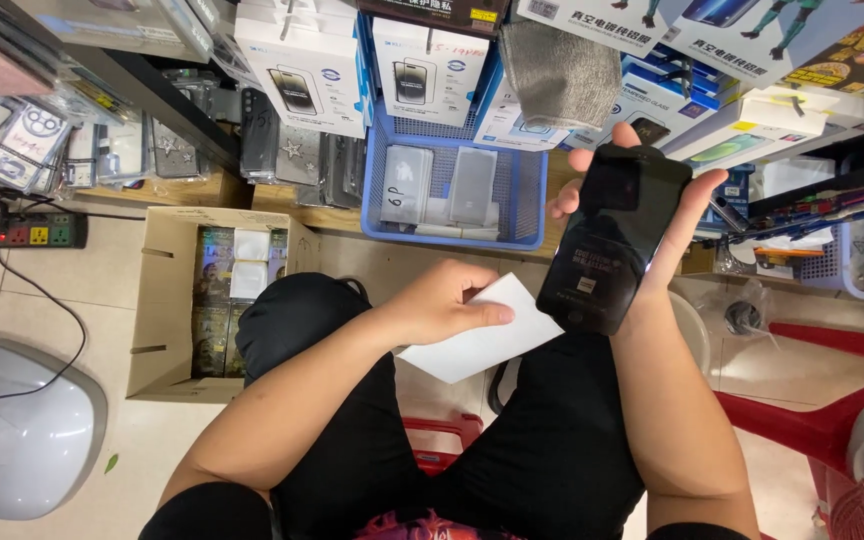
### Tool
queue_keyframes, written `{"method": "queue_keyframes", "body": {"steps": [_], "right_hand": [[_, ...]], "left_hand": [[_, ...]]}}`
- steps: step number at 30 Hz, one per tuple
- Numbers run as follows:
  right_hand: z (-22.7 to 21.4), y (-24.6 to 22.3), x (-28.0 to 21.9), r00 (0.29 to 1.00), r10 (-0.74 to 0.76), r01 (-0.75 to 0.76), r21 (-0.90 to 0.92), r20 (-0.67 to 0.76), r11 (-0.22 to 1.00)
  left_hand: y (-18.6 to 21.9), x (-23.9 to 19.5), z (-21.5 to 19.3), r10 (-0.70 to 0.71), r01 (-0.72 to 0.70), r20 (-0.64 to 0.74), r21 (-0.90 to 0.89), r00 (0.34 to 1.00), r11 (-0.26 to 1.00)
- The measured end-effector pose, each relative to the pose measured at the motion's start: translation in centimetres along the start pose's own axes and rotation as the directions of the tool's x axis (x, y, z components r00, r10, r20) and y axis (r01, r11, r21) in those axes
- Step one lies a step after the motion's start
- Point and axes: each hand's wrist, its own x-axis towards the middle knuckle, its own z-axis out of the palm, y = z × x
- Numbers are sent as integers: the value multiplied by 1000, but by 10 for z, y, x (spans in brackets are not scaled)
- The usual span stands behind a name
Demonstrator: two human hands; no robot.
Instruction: The person repeatedly picks small white packets from a blue basket, opens them to reveal black screen protector packages, wipes the surface with a white cloth, and places them back into the basket. This cycle is performed multiple times throughout the clip.
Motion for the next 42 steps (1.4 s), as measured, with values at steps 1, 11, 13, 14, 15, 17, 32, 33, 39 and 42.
{"method": "queue_keyframes", "body": {"steps": [1,11,13,14,15,17,32,33,39,42], "right_hand": [[-2,-1,0,1000,0,0,0,0,1000],[-11,-3,2,997,26,-27,18,73,999],[-12,-4,2,998,7,-7,0,55,1000],[-12,-4,2,997,22,-24,24,71,999],[-12,-4,3,996,35,-40,47,86,998],[-14,-1,3,995,44,-46,19,95,999],[-11,0,2,996,48,-49,12,77,999],[-10,2,2,996,57,-57,-8,67,998],[11,23,1,977,48,-81,-155,-210,985],[20,28,0,965,36,-85,-182,-259,980]], "left_hand": [[0,-1,-1,0,0,0,0,1000,1000],[-3,-3,-3,111,-108,9,-162,994,981],[-4,-3,-3,113,-111,7,-174,994,979],[-4,-3,-4,98,-95,10,-164,995,982],[-3,-3,-4,84,-81,13,-154,996,985],[-6,-1,-3,107,-105,9,-136,994,985],[-5,0,-3,87,-89,-19,-116,996,989],[-5,0,-2,105,-105,-12,-113,994,988],[-12,2,13,74,-55,46,-322,996,945],[-15,3,18,71,-68,-5,-363,997,929]]}}
